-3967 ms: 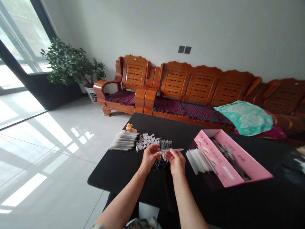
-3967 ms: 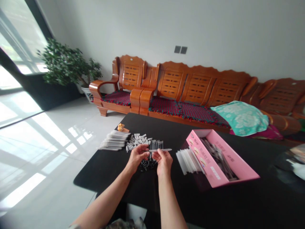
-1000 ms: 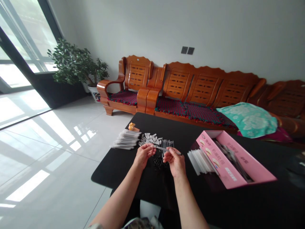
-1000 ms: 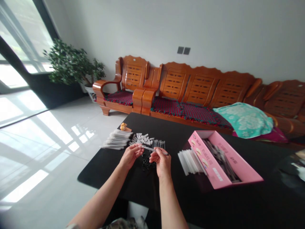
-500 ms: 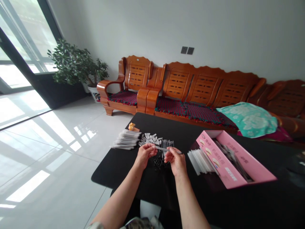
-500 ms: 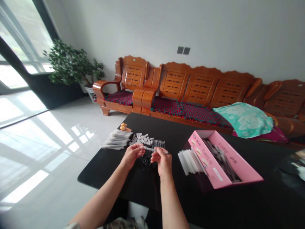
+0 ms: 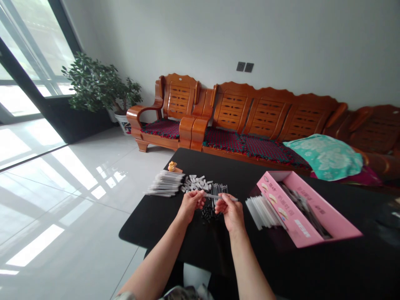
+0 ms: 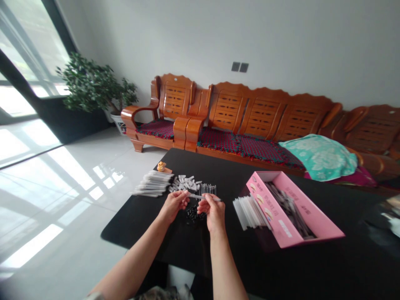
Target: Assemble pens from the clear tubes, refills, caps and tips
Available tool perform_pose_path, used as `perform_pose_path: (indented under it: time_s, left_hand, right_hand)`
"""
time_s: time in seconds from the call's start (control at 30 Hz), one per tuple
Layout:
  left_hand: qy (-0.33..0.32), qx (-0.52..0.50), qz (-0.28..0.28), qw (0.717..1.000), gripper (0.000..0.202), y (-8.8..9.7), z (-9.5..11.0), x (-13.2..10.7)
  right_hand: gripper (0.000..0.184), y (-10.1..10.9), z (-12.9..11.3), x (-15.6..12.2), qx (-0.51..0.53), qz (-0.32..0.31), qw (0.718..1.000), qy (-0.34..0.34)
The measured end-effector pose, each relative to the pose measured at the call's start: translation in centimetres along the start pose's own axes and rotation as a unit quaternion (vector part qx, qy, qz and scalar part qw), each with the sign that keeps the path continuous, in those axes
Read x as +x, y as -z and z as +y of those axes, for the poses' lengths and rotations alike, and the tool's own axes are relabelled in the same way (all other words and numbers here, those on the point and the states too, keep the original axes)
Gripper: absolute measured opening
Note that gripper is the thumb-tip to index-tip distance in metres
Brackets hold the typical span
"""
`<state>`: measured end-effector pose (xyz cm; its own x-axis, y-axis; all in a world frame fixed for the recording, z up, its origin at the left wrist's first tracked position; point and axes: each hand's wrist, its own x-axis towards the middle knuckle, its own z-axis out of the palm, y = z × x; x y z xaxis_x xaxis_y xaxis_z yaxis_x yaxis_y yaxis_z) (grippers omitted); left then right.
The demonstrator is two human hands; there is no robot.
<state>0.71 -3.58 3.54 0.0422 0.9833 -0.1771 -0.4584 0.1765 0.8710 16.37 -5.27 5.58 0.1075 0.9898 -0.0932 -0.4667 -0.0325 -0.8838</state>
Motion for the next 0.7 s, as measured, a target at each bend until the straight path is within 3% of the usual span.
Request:
perform_pose_path:
  time_s: [0.5,0.7]
  left_hand:
    - [-0.016,-0.02,-0.013,1.0,0.04,-1.1,0.3,-0.4]
    - [-0.076,0.012,0.01,0.997,0.038,-2.1,0.0,-0.7]
  right_hand:
    - [0.034,-1.0,0.1,0.5,0.015,0.027,0.999,0.014]
    - [0.03,-1.1,0.0,1.1,0.05,0.073,0.996,-0.019]
